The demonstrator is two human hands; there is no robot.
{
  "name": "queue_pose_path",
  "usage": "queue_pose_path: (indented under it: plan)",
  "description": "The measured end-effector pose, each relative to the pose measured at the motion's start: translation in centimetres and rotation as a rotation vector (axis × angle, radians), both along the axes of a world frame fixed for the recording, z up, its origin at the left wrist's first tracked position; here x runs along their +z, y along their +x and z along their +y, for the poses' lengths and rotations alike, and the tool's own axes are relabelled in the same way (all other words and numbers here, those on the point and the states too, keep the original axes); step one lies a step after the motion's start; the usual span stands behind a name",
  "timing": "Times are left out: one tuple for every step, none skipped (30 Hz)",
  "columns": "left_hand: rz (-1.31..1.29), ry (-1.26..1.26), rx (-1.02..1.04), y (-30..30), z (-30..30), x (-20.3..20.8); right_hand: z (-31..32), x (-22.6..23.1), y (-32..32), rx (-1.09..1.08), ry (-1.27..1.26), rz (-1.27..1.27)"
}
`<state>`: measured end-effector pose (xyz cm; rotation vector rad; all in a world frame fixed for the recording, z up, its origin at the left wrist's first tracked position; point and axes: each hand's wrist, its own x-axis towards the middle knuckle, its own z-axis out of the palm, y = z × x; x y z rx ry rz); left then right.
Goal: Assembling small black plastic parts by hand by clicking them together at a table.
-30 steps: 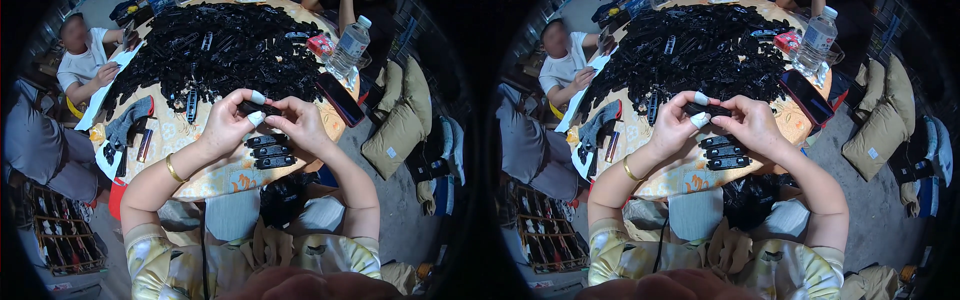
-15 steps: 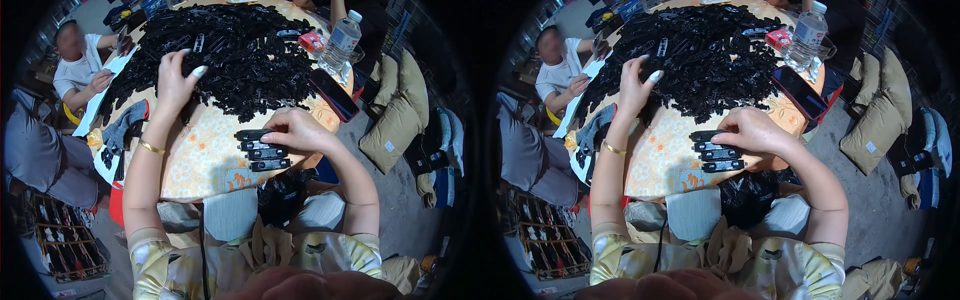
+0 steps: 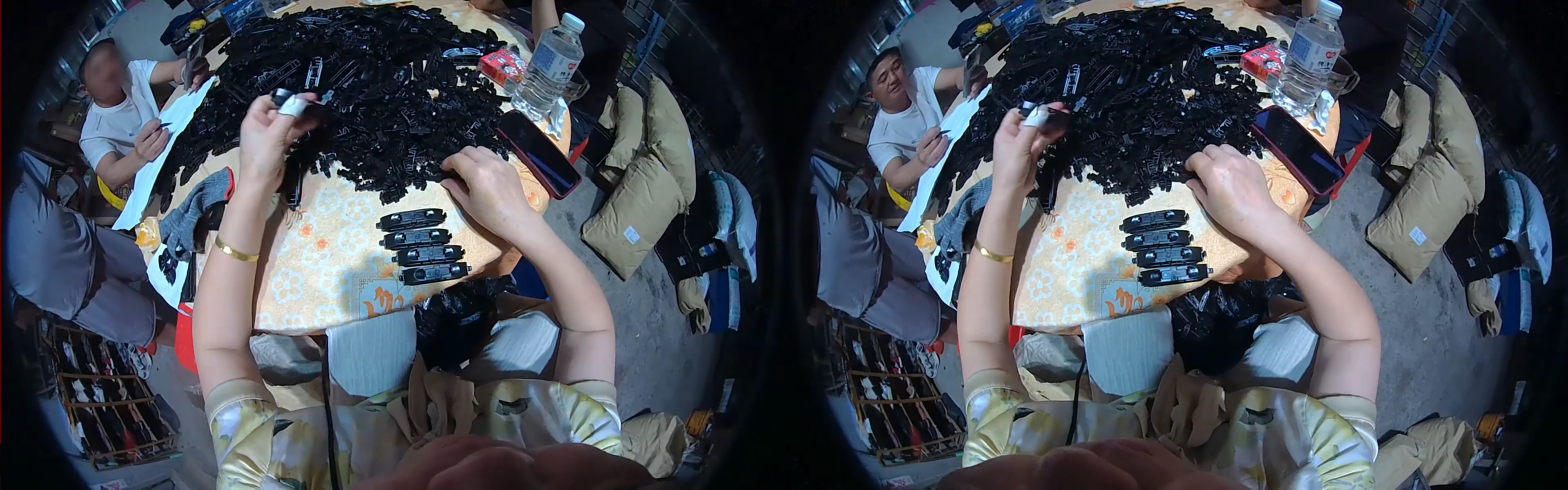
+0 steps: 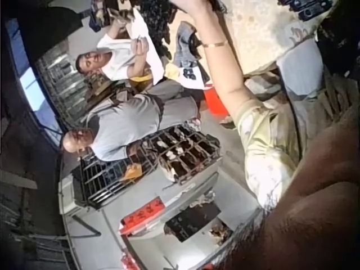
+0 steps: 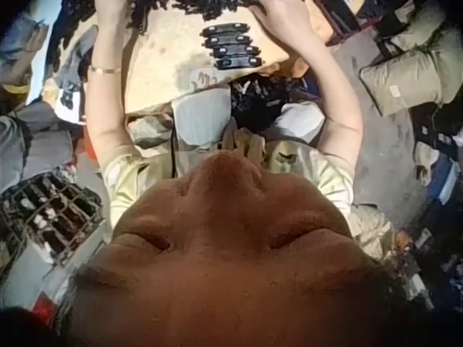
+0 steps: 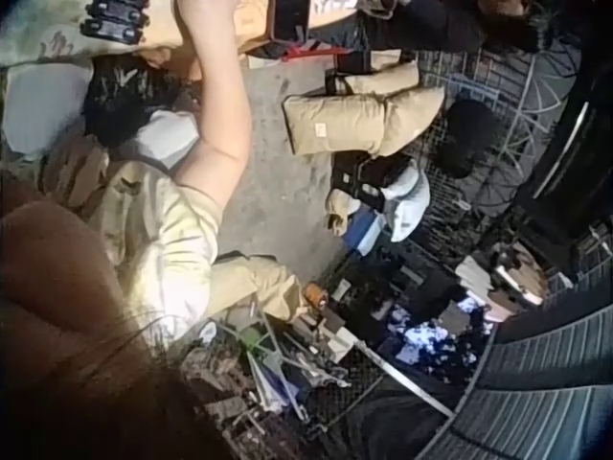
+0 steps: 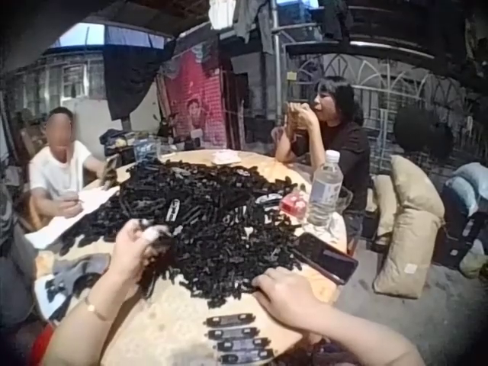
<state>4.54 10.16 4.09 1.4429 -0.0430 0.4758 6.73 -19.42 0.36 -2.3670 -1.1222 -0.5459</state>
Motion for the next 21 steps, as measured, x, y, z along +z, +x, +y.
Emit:
queue_pose_path:
  plan:
    - [0.093, -0.074, -0.056, -0.8, -1.7, 1.1, 0.0, 0.0, 0.0, 0.013, 0.024, 0.004]
    - [0.086, -0.137, -0.163, -1.2, -2.6, 0.7, 0.0, 0.0, 0.0, 0.01, 0.023, 0.006]
    - [0.108, -0.126, -0.258, -1.3, -3.1, 0.2, 0.0, 0.0, 0.0, 0.025, 0.009, -0.002]
    - [0.13, -0.113, -0.349, -1.5, -3.6, -0.2, 0.1, 0.0, -0.1, 0.045, -0.004, -0.009]
    - [0.192, -0.133, -0.388, -2.0, -4.7, -0.4, 0.0, 0.1, -0.1, 0.043, -0.006, -0.006]
    - [0.254, -0.154, -0.427, -2.5, -6.1, -0.5, 0.0, 0.1, -0.1, 0.026, -0.035, 0.014]
    - [0.258, -0.154, -0.463, -3.1, -7.4, -0.6, 0.0, 0.2, -0.2, 0.013, -0.064, 0.031]
    - [0.327, -0.139, -0.536, -3.7, -8.1, -0.7, 0.0, 0.2, -0.2, 0.013, -0.065, 0.031]
    - [0.321, -0.062, -0.607, -3.5, -8.3, -1.2, 0.1, 0.2, -0.2, 0.02, -0.065, 0.037]
    - [0.314, 0.017, -0.676, -3.2, -8.2, -2.0, 0.2, 0.2, -0.3, 0.03, -0.064, 0.043]
    - [0.284, 0.243, -0.652, -2.9, -8.2, -2.4, 0.2, 0.2, -0.3, 0.032, -0.064, 0.042]
    - [0.284, 0.243, -0.649, -3.0, -8.1, -2.6, 0.3, 0.2, -0.3, 0.045, -0.046, 0.04]
    - [0.302, 0.155, -0.607, -3.1, -8.4, -2.4, 0.3, 0.2, -0.3, 0.051, -0.029, 0.039]
    - [0.32, 0.067, -0.563, -3.1, -8.5, -2.3, 0.3, 0.1, -0.3, 0.048, -0.029, 0.039]
    - [0.32, 0.107, -0.543, -2.7, -8.2, -2.5, 0.4, 0.1, -0.4, 0.039, -0.006, 0.02]
    - [0.32, -0.017, -0.547, -2.9, -8.3, -2.1, 0.5, 0.1, -0.4, 0.038, 0.022, 0.0]
    - [0.349, -0.031, -0.524, -2.8, -7.9, -2.2, 0.6, 0.1, -0.4, 0.041, 0.025, -0.002]
    - [0.378, -0.045, -0.5, -2.7, -7.6, -2.3, 0.5, 0.2, -0.3, 0.063, 0.1, -0.042]
    - [0.377, -0.045, -0.499, -2.7, -7.6, -2.2, 0.4, 0.2, -0.2, 0.082, 0.172, -0.081]
    - [0.393, -0.115, -0.514, -2.8, -7.6, -2.0, 0.4, 0.3, -0.2, 0.082, 0.171, -0.081]
    - [0.41, -0.185, -0.53, -2.8, -7.7, -1.9, 0.4, 0.6, -0.1, 0.088, 0.272, -0.021]
